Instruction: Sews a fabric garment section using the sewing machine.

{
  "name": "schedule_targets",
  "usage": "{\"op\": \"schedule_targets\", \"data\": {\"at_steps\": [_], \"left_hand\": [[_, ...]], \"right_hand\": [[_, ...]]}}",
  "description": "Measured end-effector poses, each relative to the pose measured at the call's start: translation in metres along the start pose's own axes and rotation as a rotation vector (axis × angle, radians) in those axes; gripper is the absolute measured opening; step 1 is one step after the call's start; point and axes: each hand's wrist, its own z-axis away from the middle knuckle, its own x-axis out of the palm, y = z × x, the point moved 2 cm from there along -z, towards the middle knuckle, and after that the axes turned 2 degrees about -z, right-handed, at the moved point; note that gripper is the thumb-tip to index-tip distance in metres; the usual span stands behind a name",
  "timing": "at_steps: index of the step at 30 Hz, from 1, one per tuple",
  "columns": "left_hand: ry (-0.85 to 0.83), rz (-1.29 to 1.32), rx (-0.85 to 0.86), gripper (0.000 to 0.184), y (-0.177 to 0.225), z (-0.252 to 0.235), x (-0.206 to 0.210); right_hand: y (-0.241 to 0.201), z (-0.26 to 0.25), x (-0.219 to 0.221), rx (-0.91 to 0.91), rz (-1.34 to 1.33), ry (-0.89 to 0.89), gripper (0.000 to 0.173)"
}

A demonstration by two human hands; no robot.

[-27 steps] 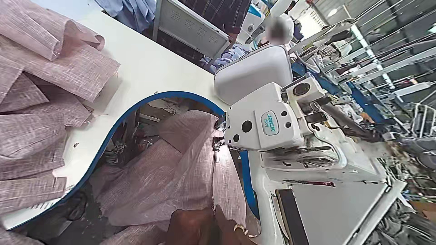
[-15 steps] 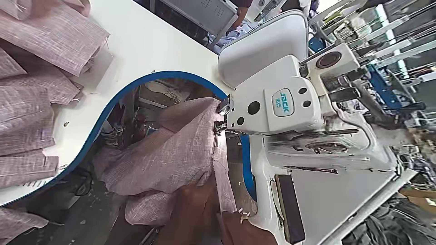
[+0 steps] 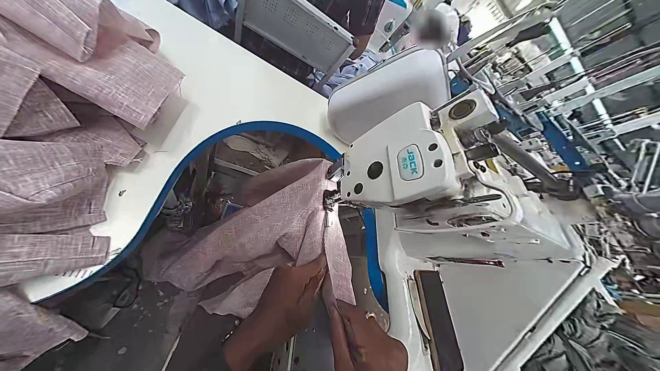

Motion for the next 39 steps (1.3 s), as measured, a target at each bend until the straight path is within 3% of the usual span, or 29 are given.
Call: {"op": "schedule_targets", "data": {"at_steps": [5,8,12,15,19,23,27,31,35,39], "left_hand": [[-0.014,0.034,-0.001,0.038,-0.005,0.001,-0.001],[-0.006,-0.009,-0.006,0.040,-0.003,0.000,-0.003],[-0.028,-0.028,-0.001,0.039,0.000,0.001,-0.001],[0.004,-0.044,0.019,0.038,0.001,0.000,-0.003],[-0.011,-0.073,0.005,0.036,0.002,0.003,0.001],[0.047,-0.199,0.007,0.035,0.007,0.006,0.001],[0.102,-0.240,0.059,0.034,0.005,0.010,0.008],[0.150,-0.266,0.067,0.037,0.003,0.009,0.008],[0.166,-0.231,0.073,0.033,0.004,0.011,0.011],[0.175,-0.217,0.042,0.033,0.003,0.011,0.010]], "right_hand": [[0.005,0.003,0.008,0.013,0.039,-0.080,0.021],[0.013,0.012,-0.009,-0.007,0.041,-0.351,0.022],[0.012,0.010,-0.038,-0.179,-0.005,-0.672,0.030],[0.027,0.013,-0.024,-0.221,-0.067,-0.715,0.024],[0.023,0.005,-0.032,-0.259,-0.146,-0.602,0.027],[0.016,0.002,-0.027,-0.105,-0.040,-0.906,0.027],[0.016,-0.007,-0.035,-0.220,-0.068,-0.782,0.029],[0.022,-0.009,-0.024,-0.154,-0.136,-0.922,0.030],[0.028,-0.008,-0.017,-0.098,-0.444,-0.580,0.023],[0.027,0.002,-0.003,0.035,-0.567,-0.380,0.015]]}}
